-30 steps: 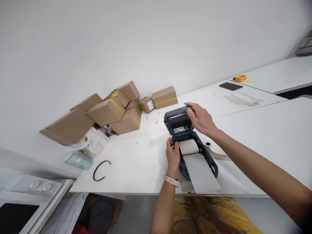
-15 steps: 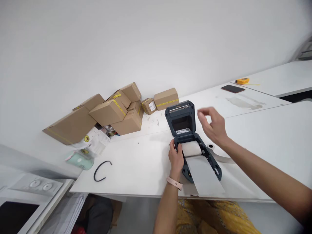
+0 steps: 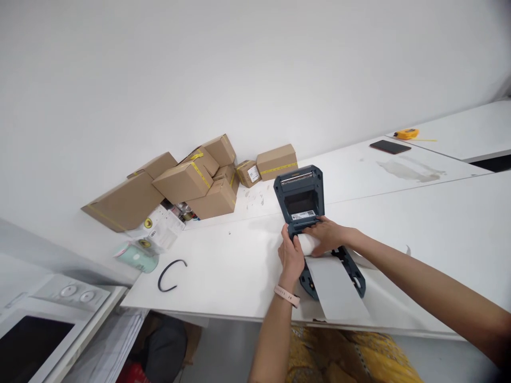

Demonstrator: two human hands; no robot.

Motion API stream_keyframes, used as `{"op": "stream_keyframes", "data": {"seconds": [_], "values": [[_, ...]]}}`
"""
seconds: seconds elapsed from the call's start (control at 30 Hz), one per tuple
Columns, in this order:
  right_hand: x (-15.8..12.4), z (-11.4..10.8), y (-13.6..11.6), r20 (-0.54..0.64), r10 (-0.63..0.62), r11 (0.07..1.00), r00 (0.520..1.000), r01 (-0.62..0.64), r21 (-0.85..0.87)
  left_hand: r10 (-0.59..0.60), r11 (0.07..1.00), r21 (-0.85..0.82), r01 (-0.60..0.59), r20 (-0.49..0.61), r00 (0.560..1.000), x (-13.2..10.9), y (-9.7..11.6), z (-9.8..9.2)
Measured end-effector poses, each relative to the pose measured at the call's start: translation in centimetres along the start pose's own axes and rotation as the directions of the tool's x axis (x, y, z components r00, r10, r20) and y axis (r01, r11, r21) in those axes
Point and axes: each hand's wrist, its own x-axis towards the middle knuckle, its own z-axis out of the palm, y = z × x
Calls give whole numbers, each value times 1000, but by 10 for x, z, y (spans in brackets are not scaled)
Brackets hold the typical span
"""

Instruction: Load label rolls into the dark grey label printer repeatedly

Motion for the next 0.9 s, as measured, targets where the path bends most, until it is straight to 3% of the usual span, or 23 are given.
{"op": "stream_keyframes", "data": {"seconds": [0.17, 0.53, 0.63, 0.73, 0.8, 0.9], "values": [[7, -12, -5, 140, 46, 999, 989, -48, 6, -20, 999, -30, 19, -17, 1000, 0, 0, 1], [-4, -54, -8, 296, -9, 997, 955, -15, 79, -46, 995, -92, 45, -1, 999, -1, -2, 0], [-29, -72, 0, 264, -107, 940, 959, 11, 340, -22, 998, -62, 22, -2, 1000, -1, -2, 0], [-71, -84, 18, 135, -196, 754, 971, 61, 654, -8, 999, -52, 8, -3, 1000, 0, -2, 0], [-103, -84, 36, 20, -121, 651, 992, 64, 756, -4, 999, -50, 4, -2, 1000, -1, -1, -1], [-144, -70, 66, -97, 113, 548, 989, 19, 836, -1, 999, -44, 1, -1, 1000, -1, 0, -1]]}}
